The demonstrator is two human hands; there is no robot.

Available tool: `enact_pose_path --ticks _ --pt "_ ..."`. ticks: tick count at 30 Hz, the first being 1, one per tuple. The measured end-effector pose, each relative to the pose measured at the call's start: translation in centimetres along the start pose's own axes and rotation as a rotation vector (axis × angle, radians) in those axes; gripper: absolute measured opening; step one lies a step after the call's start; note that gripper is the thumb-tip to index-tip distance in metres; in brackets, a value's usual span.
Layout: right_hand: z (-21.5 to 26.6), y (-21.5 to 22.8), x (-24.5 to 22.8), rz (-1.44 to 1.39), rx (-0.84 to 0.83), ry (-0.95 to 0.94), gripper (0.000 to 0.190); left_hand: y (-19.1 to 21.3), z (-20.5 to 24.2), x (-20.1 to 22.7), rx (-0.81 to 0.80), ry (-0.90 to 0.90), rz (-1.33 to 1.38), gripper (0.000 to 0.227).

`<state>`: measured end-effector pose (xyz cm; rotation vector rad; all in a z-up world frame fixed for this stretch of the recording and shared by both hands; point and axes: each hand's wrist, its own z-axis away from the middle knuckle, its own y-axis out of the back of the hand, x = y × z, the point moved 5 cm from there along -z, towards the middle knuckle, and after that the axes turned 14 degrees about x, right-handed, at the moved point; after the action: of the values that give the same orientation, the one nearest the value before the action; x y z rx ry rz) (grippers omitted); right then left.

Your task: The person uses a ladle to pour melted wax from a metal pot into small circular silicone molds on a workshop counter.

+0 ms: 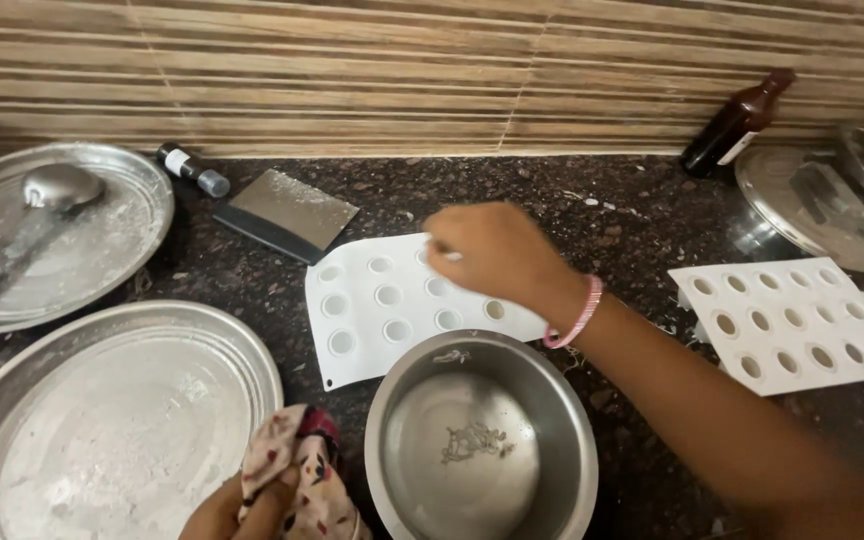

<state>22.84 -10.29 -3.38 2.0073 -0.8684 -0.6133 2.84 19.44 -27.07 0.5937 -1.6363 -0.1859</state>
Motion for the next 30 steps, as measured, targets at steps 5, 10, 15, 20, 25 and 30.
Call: enact_pose_path --ticks 5,10,15,20,25,30 --pt "3.4 4.4 5.2 -0.106 0.084 -0.539 0.016 -0.1 -2.1 8.8 0.280 -0.249 -0.151 0.031" --pt "9.5 10.2 7.7 -0.276 0.514 -0.675 0.014 -1.4 -2.7 14.6 -0.084 0.714 0.279 0.047" --pt "13.8 17.7 -1.6 -0.287 0.748 -0.793 0.015 -1.0 -3.4 18.2 -0.134 0.497 -0.119 0.060" --pt "21.4 16.5 -6.4 -0.241 0.710 -0.749 0.020 -2.0 -3.2 19.8 -0.141 0.458 -0.322 0.055" --pt "28.1 9.8 -4.9 -0.333 0.196 -0.730 0.022 -3.8 -2.9 21.0 0.022 0.356 -0.144 0.046" --pt "41.2 -2.3 1.0 -0.425 -0.118 -0.027 0.022 -5.4 -2.2 23.0 0.024 0.412 0.056 0.026"
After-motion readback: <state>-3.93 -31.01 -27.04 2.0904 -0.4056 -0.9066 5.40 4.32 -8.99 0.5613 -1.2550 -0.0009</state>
